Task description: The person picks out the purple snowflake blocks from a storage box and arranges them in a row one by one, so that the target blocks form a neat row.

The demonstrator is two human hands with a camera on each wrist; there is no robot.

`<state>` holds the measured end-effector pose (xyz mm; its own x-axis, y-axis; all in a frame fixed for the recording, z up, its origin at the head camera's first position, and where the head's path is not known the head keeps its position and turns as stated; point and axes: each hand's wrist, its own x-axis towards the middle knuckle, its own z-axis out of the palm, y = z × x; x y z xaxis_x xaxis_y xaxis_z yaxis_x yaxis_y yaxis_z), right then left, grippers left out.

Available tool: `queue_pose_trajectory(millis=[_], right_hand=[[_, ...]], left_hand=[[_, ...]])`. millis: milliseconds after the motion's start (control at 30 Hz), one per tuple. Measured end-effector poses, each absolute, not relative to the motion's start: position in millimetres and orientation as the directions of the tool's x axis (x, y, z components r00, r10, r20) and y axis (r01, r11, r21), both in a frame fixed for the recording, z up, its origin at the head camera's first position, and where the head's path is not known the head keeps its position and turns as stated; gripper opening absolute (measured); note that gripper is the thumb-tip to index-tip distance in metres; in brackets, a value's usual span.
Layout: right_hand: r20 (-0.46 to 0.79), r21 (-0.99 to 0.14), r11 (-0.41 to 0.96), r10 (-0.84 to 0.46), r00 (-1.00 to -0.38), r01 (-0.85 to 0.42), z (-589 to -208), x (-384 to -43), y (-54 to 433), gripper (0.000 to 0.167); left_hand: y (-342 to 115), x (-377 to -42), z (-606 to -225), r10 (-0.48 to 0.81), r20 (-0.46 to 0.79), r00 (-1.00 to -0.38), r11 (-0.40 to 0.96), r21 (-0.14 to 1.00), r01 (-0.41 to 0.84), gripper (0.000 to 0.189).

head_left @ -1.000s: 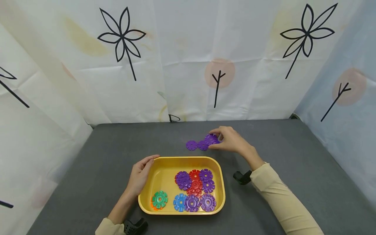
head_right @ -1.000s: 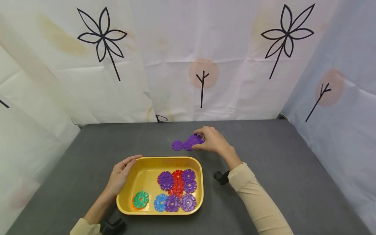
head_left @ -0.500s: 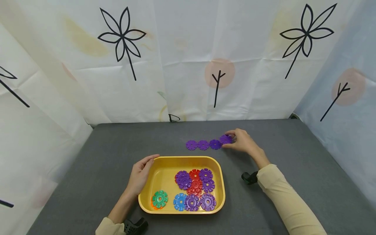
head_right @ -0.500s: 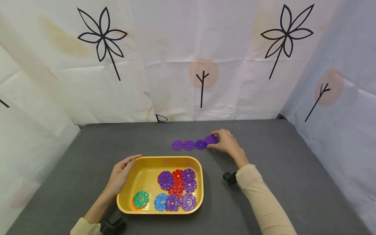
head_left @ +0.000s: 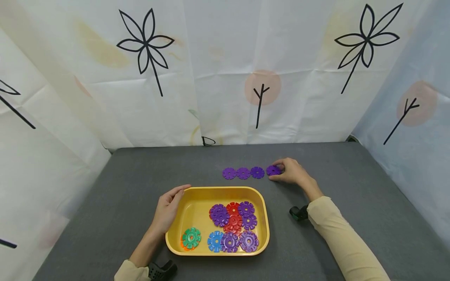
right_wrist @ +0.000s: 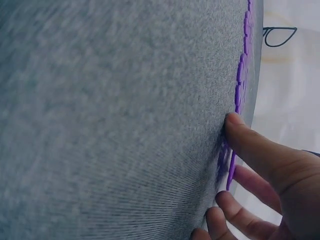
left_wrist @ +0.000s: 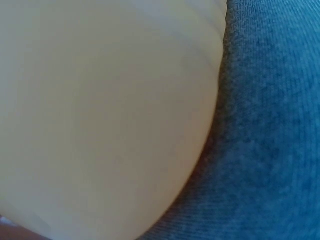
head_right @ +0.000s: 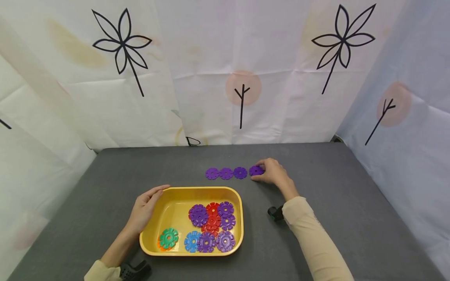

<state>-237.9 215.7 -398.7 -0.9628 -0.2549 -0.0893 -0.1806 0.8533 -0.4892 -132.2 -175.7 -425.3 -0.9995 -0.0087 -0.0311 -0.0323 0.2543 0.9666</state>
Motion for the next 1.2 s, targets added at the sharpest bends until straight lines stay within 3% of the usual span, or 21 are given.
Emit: queue_pose_trajectory(millis=[267,633,1200], right_hand=[[-0.144,-0.496,0.86,-0.22,-0.965,-0.122,-396.8,-239.4,213.7,0.059],[-0.077,-0.511,0.846,-0.221,-0.972,-0.152,-400.3,-239.1,207.3,0.054],[-0.096,-0.532,0.835,-0.224,-0.97,-0.14,-400.3,-237.4,204.1,0.053]], left_hand=[[-175.0,-131.4,-423.4,-0.007,-0.041,-0.999,0.241,0.97,-0.042,0.036],[-175.7,-132.7,-424.5,-0.011,-0.041,-0.999,0.258,0.965,-0.042,0.036],[-176.1,-132.3,-425.0,0.0,-0.037,-0.999,0.243,0.969,-0.036,0.036]])
